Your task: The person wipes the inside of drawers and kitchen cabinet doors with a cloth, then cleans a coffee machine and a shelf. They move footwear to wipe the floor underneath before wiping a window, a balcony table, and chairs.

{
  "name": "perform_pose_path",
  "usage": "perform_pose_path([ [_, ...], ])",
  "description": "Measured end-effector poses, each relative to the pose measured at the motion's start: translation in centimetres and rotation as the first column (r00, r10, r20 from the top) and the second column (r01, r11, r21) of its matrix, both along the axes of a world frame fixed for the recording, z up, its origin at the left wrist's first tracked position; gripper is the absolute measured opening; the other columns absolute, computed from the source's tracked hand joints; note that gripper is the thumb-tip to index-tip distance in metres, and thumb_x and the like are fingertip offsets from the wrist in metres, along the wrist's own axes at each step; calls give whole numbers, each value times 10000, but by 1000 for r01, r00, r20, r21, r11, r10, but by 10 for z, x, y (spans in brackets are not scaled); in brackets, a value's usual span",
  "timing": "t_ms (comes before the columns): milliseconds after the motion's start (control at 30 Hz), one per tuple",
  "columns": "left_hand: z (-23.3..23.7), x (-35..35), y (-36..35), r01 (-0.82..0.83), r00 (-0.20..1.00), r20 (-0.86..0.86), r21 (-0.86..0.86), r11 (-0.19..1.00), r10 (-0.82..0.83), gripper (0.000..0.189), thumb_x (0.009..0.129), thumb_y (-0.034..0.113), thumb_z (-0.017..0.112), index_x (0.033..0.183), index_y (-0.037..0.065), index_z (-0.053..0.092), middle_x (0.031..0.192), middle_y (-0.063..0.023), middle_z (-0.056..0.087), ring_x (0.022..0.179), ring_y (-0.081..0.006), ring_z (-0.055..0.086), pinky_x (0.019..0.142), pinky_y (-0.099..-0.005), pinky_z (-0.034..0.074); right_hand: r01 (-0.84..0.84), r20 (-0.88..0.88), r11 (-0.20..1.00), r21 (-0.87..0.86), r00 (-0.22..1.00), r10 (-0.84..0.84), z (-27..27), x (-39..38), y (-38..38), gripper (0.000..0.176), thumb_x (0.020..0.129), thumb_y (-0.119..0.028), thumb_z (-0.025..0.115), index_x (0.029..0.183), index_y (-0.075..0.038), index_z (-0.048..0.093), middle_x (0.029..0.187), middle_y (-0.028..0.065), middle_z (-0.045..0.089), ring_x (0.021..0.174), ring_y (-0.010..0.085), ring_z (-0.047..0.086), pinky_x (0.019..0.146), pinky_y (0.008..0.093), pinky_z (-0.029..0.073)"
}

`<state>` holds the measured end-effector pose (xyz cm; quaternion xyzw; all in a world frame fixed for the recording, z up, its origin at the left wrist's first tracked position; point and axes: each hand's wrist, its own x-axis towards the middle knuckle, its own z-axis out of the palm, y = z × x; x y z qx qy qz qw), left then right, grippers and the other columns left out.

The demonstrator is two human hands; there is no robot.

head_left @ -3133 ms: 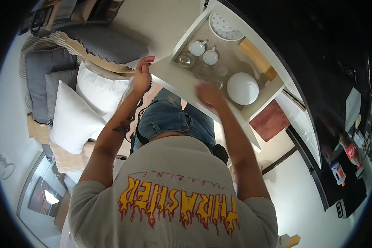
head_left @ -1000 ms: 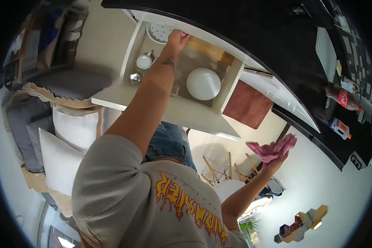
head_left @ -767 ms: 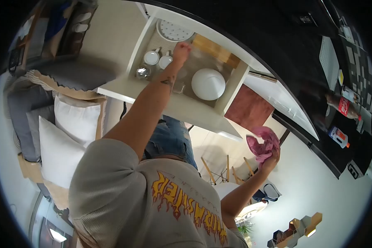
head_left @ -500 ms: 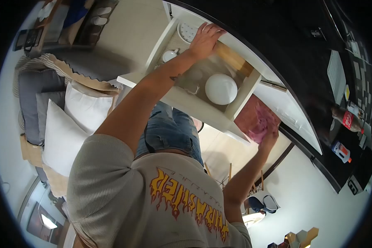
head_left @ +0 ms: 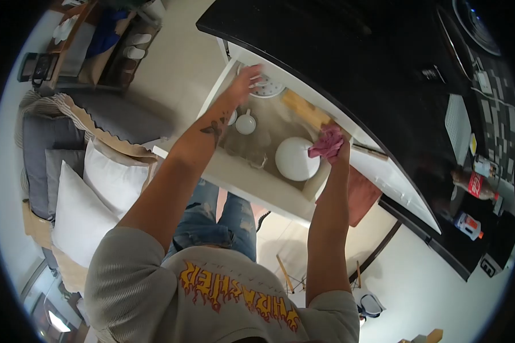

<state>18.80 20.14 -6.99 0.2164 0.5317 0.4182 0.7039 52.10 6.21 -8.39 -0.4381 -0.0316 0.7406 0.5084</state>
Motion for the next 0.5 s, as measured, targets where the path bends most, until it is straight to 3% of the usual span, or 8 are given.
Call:
perform_pose_path([
  [33,1,8,1,32,984,176,2,999,-32,563,771,419,623,1224,157,417,1130,-55,438,1024,-155,456,844,-337,355,36,17,997,67,999,-38,2,-7,12,374,862,-280,370,1018,-1,564,899,122,593,815,272,579,763,402,497],
  [133,-9,26,3,-204,954,207,-81,976,216,576,755,469,637,1204,178,426,1140,-50,400,1034,-153,450,843,-350,358,259,5,965,34,966,-259,-2,-29,31,355,832,-302,416,981,-19,570,892,112,582,835,276,570,798,442,477],
  [200,-17,32,10,-215,958,172,-91,972,228,679,755,492,630,1279,191,319,1158,-58,388,1068,-183,428,859,-390,361,478,-129,878,26,872,-471,-12,-29,35,331,820,-299,433,956,-31,572,906,107,577,847,284,556,805,455,467],
  [267,-12,43,4,-313,929,185,-71,947,320,769,748,510,632,1309,205,204,1198,-68,357,1088,-220,404,861,-425,366,378,-194,917,126,916,-351,-45,-12,33,289,806,-257,427,945,-49,574,928,107,576,884,278,545,830,452,456],
  [333,-13,51,6,-315,916,258,-11,949,307,798,752,532,617,1308,208,145,1242,-80,319,1102,-247,377,852,-444,367,298,-345,825,479,929,-135,-69,-2,33,297,791,-233,404,961,-53,569,937,110,574,909,280,542,844,455,453],
  [367,-11,53,8,-317,915,253,-25,948,313,771,761,529,603,1302,208,158,1243,-81,317,1096,-243,379,849,-435,369,402,-354,861,313,890,-287,-78,0,36,316,778,-238,386,969,-58,563,966,123,568,945,285,529,856,453,446],
  [433,-18,52,9,-326,912,248,-46,944,327,744,771,526,589,1297,209,170,1244,-83,315,1089,-239,380,845,-425,371,396,-308,874,282,900,-309,-78,-3,34,335,782,-241,381,995,-54,560,987,126,567,933,284,527,858,442,444],
  [500,-23,51,11,-343,915,208,-47,938,345,1009,741,507,623,1414,186,-57,1302,-91,312,1106,-268,391,848,-416,363,396,-259,882,253,907,-333,-69,-10,28,354,786,-244,377,1020,-49,557,1007,129,565,921,282,524,859,431,442],
])
